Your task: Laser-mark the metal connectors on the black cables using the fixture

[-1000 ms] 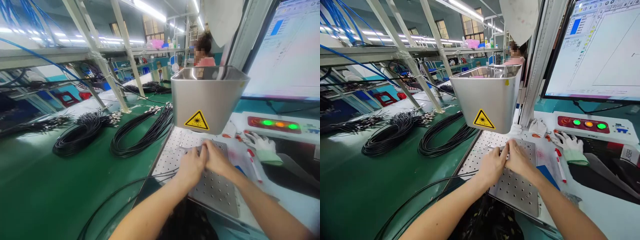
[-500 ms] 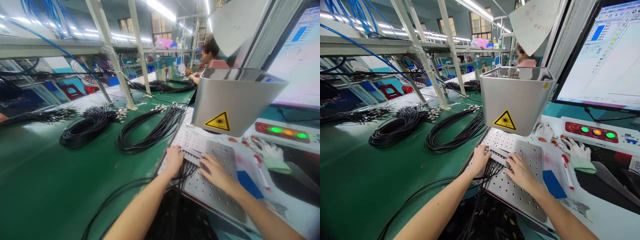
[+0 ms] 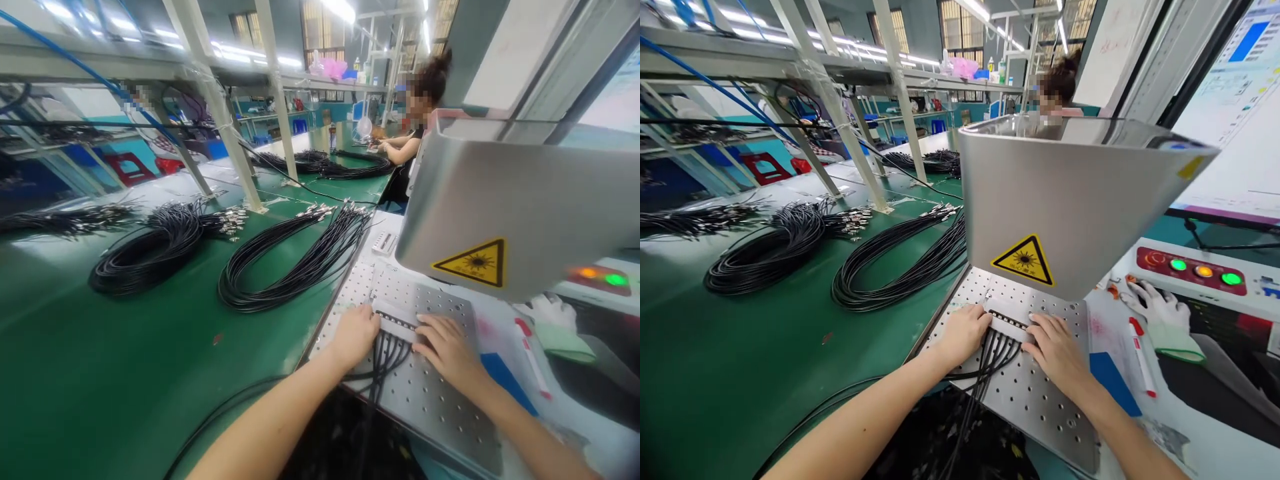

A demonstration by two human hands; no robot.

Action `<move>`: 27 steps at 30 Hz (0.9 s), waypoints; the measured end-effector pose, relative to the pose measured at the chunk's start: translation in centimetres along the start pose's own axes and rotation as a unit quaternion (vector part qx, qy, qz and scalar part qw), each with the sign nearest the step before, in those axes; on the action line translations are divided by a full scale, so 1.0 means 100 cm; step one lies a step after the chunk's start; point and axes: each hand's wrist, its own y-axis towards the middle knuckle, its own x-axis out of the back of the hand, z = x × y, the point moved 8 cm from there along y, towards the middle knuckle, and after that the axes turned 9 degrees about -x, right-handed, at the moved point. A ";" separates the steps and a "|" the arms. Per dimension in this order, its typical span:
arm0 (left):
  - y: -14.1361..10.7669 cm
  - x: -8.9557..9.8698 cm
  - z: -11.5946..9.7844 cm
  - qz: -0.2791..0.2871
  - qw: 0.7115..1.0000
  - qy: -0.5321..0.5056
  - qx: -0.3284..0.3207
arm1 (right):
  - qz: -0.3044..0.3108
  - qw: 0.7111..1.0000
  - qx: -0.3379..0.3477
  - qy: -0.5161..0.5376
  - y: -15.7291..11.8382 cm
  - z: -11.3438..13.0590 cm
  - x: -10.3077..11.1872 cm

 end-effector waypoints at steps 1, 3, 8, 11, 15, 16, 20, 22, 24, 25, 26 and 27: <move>0.002 0.000 -0.002 -0.004 1.000 0.002 -0.001 | -0.006 1.000 -0.008 0.002 -0.002 -0.005 -0.001; 0.003 0.001 -0.004 -0.016 1.000 0.010 -0.001 | -0.018 1.000 -0.019 0.004 -0.006 -0.011 -0.003; 0.002 0.003 -0.003 -0.019 1.000 -0.003 0.017 | -0.020 0.999 -0.027 0.003 -0.004 -0.009 -0.005; 0.002 0.004 -0.002 -0.014 0.999 -0.031 0.037 | -0.029 0.998 -0.057 0.000 -0.005 -0.008 -0.001; -0.010 0.026 0.004 -0.035 0.997 -0.046 0.046 | -0.088 0.989 -0.117 0.029 -0.028 -0.022 0.010; -0.017 0.034 0.008 -0.038 0.996 -0.065 0.047 | -0.113 0.983 -0.137 0.036 -0.039 -0.030 0.013; -0.071 0.063 0.043 -0.050 0.982 -0.170 0.071 | -0.213 0.954 -0.208 0.035 -0.091 -0.072 0.026; -0.112 0.069 0.064 -0.085 0.970 -0.211 0.086 | -0.257 0.938 -0.231 0.030 -0.112 -0.089 0.031; -0.158 0.063 0.088 -0.128 0.954 -0.240 0.125 | -0.287 0.925 -0.247 0.029 -0.124 -0.099 0.034; -0.181 0.056 0.100 -0.145 0.947 -0.245 0.150 | -0.295 0.921 -0.252 0.028 -0.127 -0.101 0.035; -0.202 0.051 0.110 -0.169 0.939 -0.241 0.175 | -0.298 0.920 -0.253 0.025 -0.127 -0.100 0.035; -0.220 0.047 0.118 -0.195 0.932 -0.232 0.197 | -0.298 0.921 -0.252 0.021 -0.126 -0.099 0.035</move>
